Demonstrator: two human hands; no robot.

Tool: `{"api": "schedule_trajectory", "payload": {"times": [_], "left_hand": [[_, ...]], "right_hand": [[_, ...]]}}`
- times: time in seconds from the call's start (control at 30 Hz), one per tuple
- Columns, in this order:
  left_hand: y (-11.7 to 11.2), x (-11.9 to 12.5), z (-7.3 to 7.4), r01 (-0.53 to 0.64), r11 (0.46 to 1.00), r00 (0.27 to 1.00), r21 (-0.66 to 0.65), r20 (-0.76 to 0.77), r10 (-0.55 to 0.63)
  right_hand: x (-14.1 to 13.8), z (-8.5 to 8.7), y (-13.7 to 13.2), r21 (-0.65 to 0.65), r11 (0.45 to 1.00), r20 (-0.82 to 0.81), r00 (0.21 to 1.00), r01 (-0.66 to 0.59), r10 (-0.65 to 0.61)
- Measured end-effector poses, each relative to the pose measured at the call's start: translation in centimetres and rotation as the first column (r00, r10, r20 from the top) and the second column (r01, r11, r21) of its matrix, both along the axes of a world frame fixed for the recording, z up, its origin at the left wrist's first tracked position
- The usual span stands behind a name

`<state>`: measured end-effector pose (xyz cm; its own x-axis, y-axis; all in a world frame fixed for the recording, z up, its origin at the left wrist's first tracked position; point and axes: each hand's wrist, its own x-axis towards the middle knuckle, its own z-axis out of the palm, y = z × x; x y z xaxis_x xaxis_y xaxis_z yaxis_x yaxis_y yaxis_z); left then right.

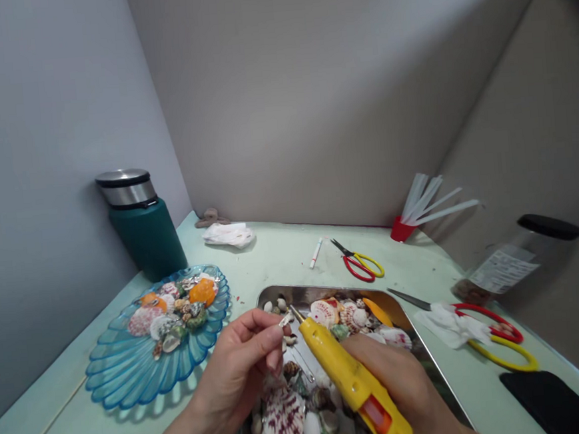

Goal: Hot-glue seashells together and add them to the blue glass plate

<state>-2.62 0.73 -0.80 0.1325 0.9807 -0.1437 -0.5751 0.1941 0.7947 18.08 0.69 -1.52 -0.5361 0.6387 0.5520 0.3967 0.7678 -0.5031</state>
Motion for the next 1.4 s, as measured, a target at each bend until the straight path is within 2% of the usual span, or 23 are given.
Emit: {"api": "schedule_trajectory", "payload": {"times": [0.13,0.33,0.57,0.9,1.13,1.4], "left_hand": [[0.03,-0.03,-0.10,-0.003,1.000,1.000,0.002,0.002,0.003],[0.04,0.03,-0.03,0.006,1.000,1.000,0.000,-0.005,-0.006],[-0.02,0.04,0.07,-0.002,1.000,1.000,-0.004,-0.025,0.002],[-0.09,0.08,-0.01,-0.003,1.000,1.000,-0.007,-0.023,0.003],[0.05,0.06,-0.04,0.002,1.000,1.000,-0.003,-0.021,-0.002],[-0.05,-0.02,-0.10,0.006,1.000,1.000,0.001,-0.024,-0.006]], "right_hand": [[-0.07,0.11,-0.08,0.010,0.999,0.017,0.999,-0.047,0.047],[0.20,-0.24,0.12,-0.007,1.000,0.014,1.000,0.004,-0.004],[-0.01,-0.22,0.15,0.032,0.999,0.003,1.000,-0.019,0.019],[0.20,-0.28,0.03,-0.028,0.999,0.030,0.999,-0.028,0.029],[0.09,-0.40,0.09,-0.008,0.999,0.035,0.999,-0.038,0.038],[0.14,-0.30,0.05,-0.023,1.000,0.029,1.000,0.003,-0.002]]}}
